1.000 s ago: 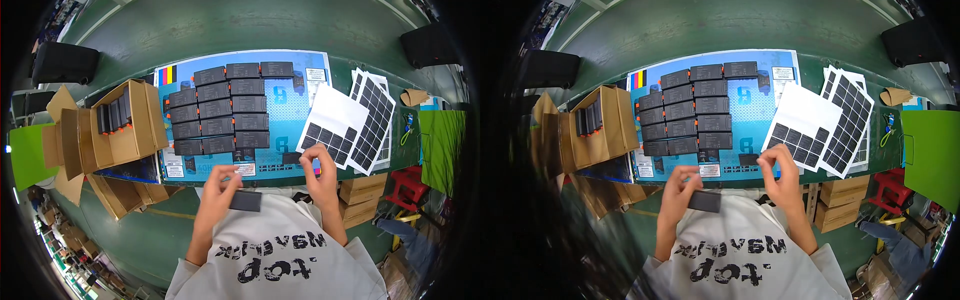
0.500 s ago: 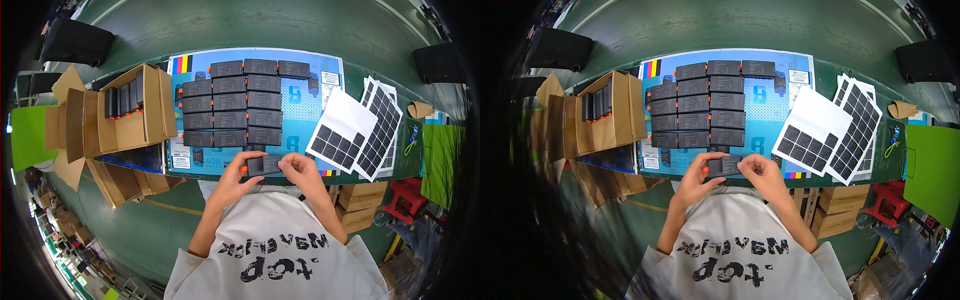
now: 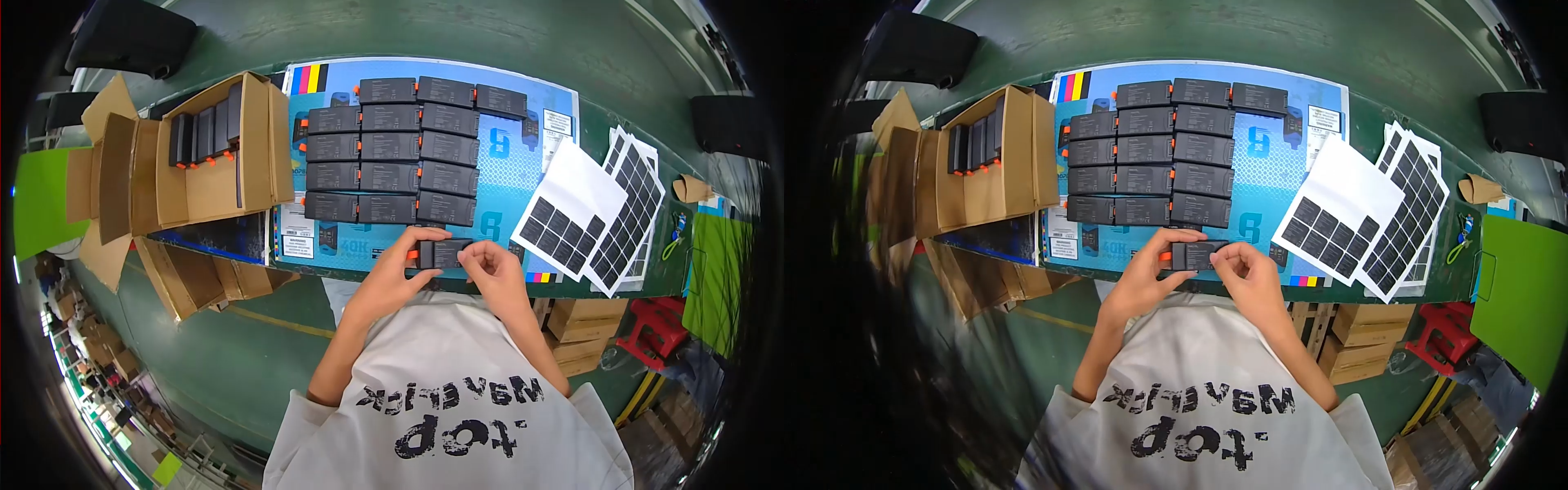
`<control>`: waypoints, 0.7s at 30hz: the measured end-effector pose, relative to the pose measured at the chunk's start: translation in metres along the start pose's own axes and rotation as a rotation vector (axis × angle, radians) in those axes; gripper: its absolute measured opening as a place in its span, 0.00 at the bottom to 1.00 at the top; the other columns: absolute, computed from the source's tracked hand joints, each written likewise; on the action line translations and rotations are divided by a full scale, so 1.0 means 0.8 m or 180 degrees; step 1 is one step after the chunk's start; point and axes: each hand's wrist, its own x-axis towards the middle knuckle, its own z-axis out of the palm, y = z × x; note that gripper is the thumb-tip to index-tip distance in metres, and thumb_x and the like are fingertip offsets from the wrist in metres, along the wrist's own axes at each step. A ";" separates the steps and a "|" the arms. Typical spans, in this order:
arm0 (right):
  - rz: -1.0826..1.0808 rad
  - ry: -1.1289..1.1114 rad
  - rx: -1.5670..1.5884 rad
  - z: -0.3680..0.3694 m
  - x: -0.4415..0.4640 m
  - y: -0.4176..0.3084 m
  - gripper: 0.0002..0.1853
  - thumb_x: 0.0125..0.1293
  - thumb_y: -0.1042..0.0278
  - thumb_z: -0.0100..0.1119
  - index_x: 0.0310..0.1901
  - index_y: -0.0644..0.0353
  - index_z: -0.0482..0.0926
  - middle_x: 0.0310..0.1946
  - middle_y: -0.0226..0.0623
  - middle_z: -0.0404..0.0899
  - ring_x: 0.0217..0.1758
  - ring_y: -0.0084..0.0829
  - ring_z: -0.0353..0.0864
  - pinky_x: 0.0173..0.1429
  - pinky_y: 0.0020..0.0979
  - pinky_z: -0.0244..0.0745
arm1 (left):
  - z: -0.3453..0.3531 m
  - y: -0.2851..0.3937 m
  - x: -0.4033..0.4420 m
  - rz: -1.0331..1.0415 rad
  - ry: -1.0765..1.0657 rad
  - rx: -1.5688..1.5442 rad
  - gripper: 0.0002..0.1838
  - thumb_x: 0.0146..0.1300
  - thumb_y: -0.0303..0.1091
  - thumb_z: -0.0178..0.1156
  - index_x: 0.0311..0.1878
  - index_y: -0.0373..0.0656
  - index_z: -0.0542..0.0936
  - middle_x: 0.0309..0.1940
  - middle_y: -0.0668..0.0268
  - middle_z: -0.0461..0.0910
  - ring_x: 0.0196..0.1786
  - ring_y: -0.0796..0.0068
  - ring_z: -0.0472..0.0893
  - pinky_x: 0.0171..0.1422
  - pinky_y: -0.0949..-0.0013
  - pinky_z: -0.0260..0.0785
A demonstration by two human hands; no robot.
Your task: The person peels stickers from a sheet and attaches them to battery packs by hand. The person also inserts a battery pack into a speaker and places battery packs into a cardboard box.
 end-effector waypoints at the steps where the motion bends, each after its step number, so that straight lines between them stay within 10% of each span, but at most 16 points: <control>1: 0.0011 -0.0001 -0.0010 0.001 0.000 0.000 0.10 0.77 0.65 0.67 0.44 0.64 0.84 0.30 0.22 0.80 0.32 0.13 0.75 0.38 0.20 0.70 | -0.001 -0.001 0.000 0.0004 -0.0026 0.0097 0.27 0.65 0.15 0.67 0.66 0.41 0.73 0.71 0.57 0.76 0.72 0.59 0.79 0.74 0.58 0.75; 21: -0.0067 0.0214 -0.0132 0.010 -0.003 -0.007 0.08 0.73 0.68 0.69 0.42 0.66 0.87 0.31 0.27 0.84 0.33 0.15 0.75 0.41 0.23 0.71 | -0.003 -0.003 0.000 0.0000 -0.0100 0.0151 0.27 0.65 0.14 0.66 0.67 0.40 0.73 0.71 0.57 0.75 0.73 0.64 0.78 0.75 0.59 0.75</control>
